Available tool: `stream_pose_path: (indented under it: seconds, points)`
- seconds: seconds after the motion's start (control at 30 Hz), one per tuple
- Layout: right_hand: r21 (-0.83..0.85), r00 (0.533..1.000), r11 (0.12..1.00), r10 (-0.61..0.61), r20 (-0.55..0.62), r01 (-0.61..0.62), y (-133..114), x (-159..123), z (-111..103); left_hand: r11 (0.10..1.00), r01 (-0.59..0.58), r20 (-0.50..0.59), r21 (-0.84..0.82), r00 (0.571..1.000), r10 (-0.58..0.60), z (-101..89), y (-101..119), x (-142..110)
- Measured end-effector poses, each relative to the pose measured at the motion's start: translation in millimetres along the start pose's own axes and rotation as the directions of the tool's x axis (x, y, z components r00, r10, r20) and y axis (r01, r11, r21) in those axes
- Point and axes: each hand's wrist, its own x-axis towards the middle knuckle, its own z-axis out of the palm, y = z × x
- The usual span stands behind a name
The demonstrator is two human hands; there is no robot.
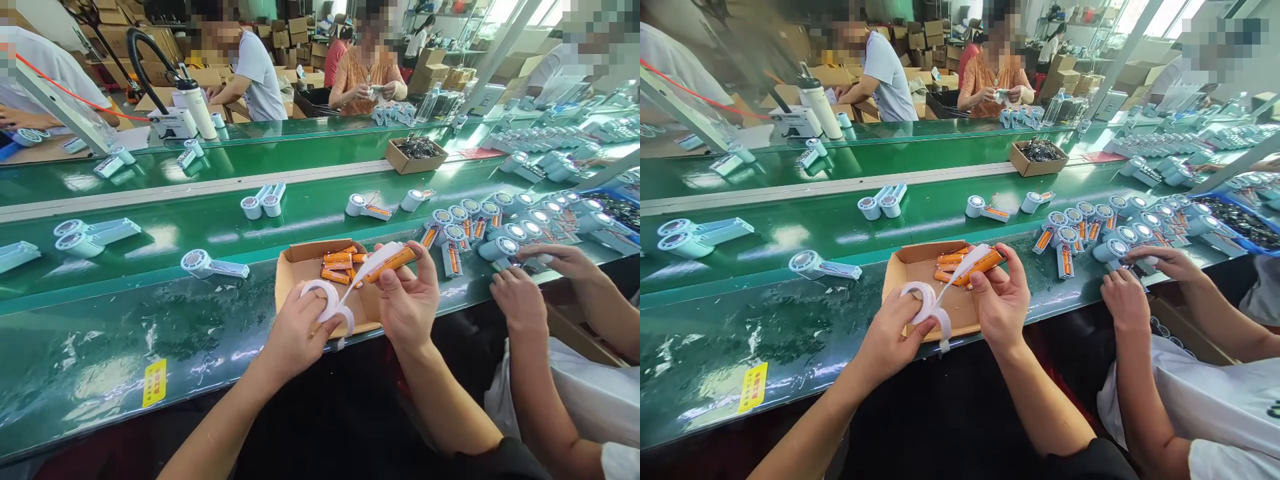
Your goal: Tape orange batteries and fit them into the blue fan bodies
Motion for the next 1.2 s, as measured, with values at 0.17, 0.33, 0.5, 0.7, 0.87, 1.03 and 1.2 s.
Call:
stream_pose_path:
  seconds: [0.17,0.33,0.5,0.7,0.87,1.03,1.2]
  points:
    - [-0.048,0.987,0.994,0.104,0.122,-0.099,2.9,-25.9,5.0,0.968,-0.187,-0.008,0.166,0.982,0.191,4.5,10.4,-0.5]
    - [-0.185,0.977,0.973,0.163,0.137,-0.137,0.1,-16.6,-4.8,0.909,-0.337,0.117,0.246,0.941,0.317,3.4,19.0,-10.2]
    - [-0.031,0.994,0.996,-0.090,-0.063,0.088,-6.1,60.2,-21.1,0.874,-0.372,0.337,0.313,0.904,0.264,-14.0,-6.7,8.4]
    - [-0.129,0.995,0.990,0.058,0.079,-0.047,10.9,48.2,-41.9,0.938,-0.152,0.645,0.312,0.759,-0.091,-35.7,-51.8,87.2]
    - [-0.214,0.985,0.968,0.152,0.085,-0.131,19.6,32.5,-65.2,0.879,0.073,0.569,0.471,0.736,-0.366,-24.3,-91.1,165.8]
    - [-0.269,0.993,0.963,0.061,0.101,-0.032,17.7,58.2,-55.5,0.668,0.268,0.255,0.695,0.776,-0.577,-6.1,-163.0,234.5]
    - [-0.284,0.985,0.959,0.054,0.164,-0.005,12.4,94.6,-49.9,0.742,0.103,0.449,0.663,0.738,-0.503,3.7,-200.5,234.8]
